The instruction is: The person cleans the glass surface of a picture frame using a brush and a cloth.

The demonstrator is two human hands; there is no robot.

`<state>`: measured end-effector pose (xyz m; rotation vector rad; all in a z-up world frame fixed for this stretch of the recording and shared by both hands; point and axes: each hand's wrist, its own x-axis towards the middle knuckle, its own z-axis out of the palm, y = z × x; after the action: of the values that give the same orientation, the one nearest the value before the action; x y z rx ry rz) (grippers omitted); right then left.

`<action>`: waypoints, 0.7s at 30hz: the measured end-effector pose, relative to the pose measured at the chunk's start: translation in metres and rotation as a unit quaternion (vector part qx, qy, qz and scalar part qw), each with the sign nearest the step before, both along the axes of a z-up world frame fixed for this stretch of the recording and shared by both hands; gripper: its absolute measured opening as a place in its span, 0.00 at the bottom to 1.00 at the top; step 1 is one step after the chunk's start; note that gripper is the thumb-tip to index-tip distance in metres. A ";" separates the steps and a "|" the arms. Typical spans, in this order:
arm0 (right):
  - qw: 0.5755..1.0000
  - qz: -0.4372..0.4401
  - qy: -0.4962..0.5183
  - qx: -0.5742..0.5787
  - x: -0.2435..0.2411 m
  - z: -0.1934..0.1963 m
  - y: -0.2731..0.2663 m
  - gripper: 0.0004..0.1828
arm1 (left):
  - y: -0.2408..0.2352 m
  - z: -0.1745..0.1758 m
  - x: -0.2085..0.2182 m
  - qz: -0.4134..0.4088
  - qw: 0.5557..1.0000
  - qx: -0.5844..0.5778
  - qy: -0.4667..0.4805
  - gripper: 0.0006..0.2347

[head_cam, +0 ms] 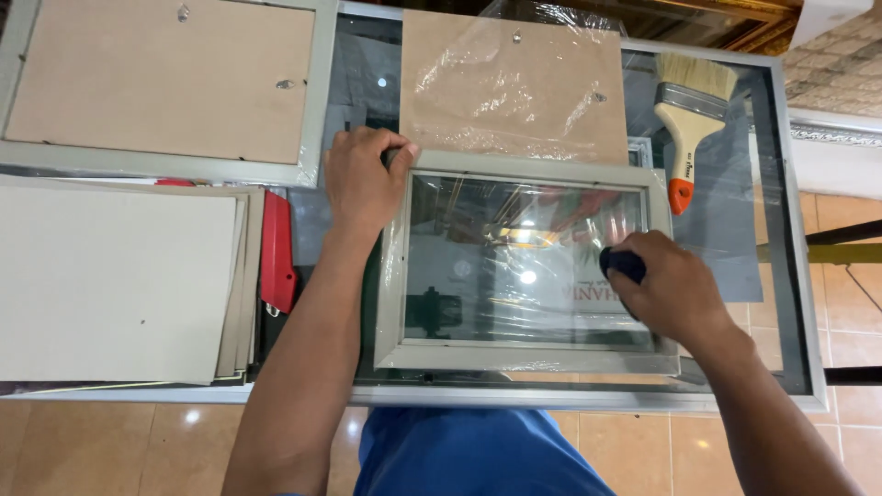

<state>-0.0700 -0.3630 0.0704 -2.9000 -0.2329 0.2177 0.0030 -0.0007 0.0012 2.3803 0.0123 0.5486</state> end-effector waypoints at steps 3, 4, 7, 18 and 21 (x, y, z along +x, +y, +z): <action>0.998 -0.012 -0.046 0.029 0.015 -0.011 0.039 0.19 | 0.000 -0.005 0.000 -0.006 1.000 -0.009 -0.017 0.07; 0.993 0.021 -0.109 0.050 0.024 -0.025 0.056 0.17 | 0.001 -0.005 0.000 -0.008 1.000 -0.011 -0.008 0.07; 0.981 0.095 -0.150 0.084 0.017 -0.034 0.120 0.20 | 0.001 -0.003 -0.001 -0.009 1.000 -0.008 0.001 0.08; 0.984 -0.014 -0.176 0.007 -0.030 -0.026 0.024 0.23 | 0.003 -0.005 0.000 -0.007 1.000 -0.008 0.010 0.09; 0.984 -0.045 -0.168 0.029 -0.006 -0.037 0.046 0.20 | 0.002 -0.004 0.000 -0.009 1.000 -0.004 -0.013 0.08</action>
<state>-0.0763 -0.3171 0.0333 -2.8638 -0.1599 -0.2907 0.0033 0.0011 -0.0033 2.3630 -0.0181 0.5697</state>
